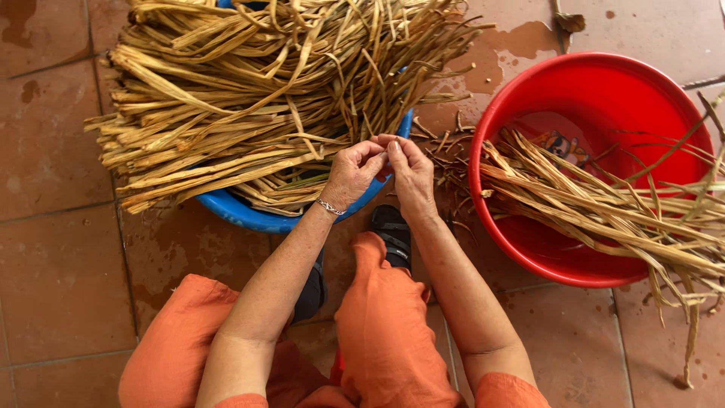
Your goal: The person sits on the floor sorting through a large bundle of dried leaves in a blue basin, pulling out individual leaves and cutting off the root ends with scissors. Trimmed leaves are placed into a red bucket while discarded root ends accumulate on the floor.
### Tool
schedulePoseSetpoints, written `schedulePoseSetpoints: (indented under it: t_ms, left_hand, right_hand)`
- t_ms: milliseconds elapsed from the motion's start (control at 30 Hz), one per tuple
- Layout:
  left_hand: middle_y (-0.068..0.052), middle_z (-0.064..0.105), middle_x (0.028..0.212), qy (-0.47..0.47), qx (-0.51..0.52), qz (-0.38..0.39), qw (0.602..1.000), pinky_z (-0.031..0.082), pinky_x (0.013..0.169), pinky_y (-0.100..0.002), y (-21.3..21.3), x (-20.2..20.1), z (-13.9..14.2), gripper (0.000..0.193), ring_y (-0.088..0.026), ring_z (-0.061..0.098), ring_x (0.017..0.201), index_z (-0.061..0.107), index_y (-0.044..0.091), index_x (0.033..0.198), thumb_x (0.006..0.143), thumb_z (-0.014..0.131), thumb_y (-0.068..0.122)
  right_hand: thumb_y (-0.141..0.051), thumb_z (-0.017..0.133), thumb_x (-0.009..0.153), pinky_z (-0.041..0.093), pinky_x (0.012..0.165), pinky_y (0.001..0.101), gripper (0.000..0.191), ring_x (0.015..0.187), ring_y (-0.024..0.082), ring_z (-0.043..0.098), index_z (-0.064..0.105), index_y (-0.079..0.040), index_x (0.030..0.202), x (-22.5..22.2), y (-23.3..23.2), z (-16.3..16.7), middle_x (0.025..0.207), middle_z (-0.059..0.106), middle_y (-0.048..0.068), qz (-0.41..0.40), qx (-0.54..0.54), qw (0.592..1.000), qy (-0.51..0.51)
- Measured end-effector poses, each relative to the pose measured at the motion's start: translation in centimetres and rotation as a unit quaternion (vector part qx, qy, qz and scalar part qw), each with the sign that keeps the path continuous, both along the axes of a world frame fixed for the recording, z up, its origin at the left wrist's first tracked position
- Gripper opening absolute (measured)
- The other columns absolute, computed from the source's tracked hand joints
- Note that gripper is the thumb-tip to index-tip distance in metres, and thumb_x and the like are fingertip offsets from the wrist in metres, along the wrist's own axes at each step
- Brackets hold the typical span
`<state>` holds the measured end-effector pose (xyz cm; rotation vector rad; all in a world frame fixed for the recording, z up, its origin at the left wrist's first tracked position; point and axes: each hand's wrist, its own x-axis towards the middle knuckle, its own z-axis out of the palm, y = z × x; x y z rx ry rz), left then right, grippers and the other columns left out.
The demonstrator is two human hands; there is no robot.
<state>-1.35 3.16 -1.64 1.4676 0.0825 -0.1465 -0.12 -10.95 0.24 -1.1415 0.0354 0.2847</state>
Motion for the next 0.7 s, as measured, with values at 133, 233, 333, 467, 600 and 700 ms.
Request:
schedulePoseSetpoints:
  t_ms: [133, 233, 333, 467, 600, 700]
  left_hand:
    - [-0.004, 0.069, 0.077, -0.006, 0.037, -0.033, 0.999, 0.055, 0.061, -0.026, 1.1, 0.7, 2.0, 0.023, -0.010, 0.065, 0.066, 0.071, -0.001, 0.103, 0.105, 0.057, 0.017]
    - [-0.004, 0.066, 0.071, -0.013, 0.019, -0.063, 0.998, 0.054, 0.056, -0.027, 1.9, 2.1, 4.0, 0.024, -0.011, 0.065, 0.061, 0.068, 0.001, 0.098, 0.103, 0.051, 0.017]
    - [-0.005, 0.066, 0.068, -0.031, 0.044, -0.065, 0.996, 0.052, 0.054, -0.028, 3.4, 4.0, 6.2, 0.029, -0.013, 0.063, 0.059, 0.064, -0.001, 0.083, 0.103, 0.048, 0.014]
    - [-0.004, 0.063, 0.065, -0.013, 0.018, -0.049, 0.999, 0.051, 0.051, -0.028, 6.3, 5.3, 8.7, 0.028, -0.013, 0.061, 0.055, 0.064, 0.003, 0.084, 0.099, 0.044, 0.015]
    - [-0.003, 0.062, 0.066, -0.018, 0.031, -0.032, 0.999, 0.050, 0.052, -0.026, 8.9, 4.7, 9.5, 0.027, -0.010, 0.059, 0.056, 0.062, 0.004, 0.084, 0.100, 0.044, 0.016]
    - [-0.001, 0.061, 0.066, -0.011, 0.024, -0.028, 0.999, 0.049, 0.051, -0.025, 9.0, 3.5, 8.4, 0.028, -0.008, 0.057, 0.056, 0.060, 0.005, 0.085, 0.101, 0.043, 0.019]
  right_hand:
    - [-0.021, 0.053, 0.114, 0.047, 0.054, 0.0240, 0.030, 0.063, 0.008, 0.055, 0.071, 0.003, 0.115, 1.0, 1.5, 1.7, 0.094, 0.071, 0.010, -0.008, 0.018, 0.999, -0.033]
    - [-0.025, 0.049, 0.110, 0.047, 0.045, 0.0253, 0.030, 0.053, 0.010, 0.056, 0.065, -0.002, 0.102, 3.0, 2.5, 4.0, 0.094, 0.076, 0.011, -0.017, 0.044, 0.999, -0.005]
    - [-0.025, 0.048, 0.107, 0.052, 0.048, 0.0279, 0.025, 0.059, 0.014, 0.064, 0.060, -0.005, 0.098, 5.3, 3.9, 6.7, 0.093, 0.076, 0.013, -0.010, 0.113, 0.993, 0.034]
    - [-0.021, 0.051, 0.109, 0.064, 0.067, 0.0368, 0.020, 0.073, 0.020, 0.071, 0.059, -0.003, 0.102, 8.6, 7.0, 9.5, 0.082, 0.065, 0.009, 0.004, 0.160, 0.987, 0.006]
    - [-0.018, 0.055, 0.109, 0.067, 0.064, 0.0409, 0.019, 0.060, 0.014, 0.058, 0.063, -0.001, 0.102, 12.6, 9.3, 10.6, 0.070, 0.054, 0.002, 0.008, 0.132, 0.991, -0.003]
    - [-0.021, 0.056, 0.107, 0.031, 0.036, 0.0283, 0.028, 0.041, 0.008, 0.036, 0.068, -0.006, 0.087, 16.5, 9.6, 10.3, 0.055, 0.044, -0.001, -0.013, 0.068, 0.997, -0.025]
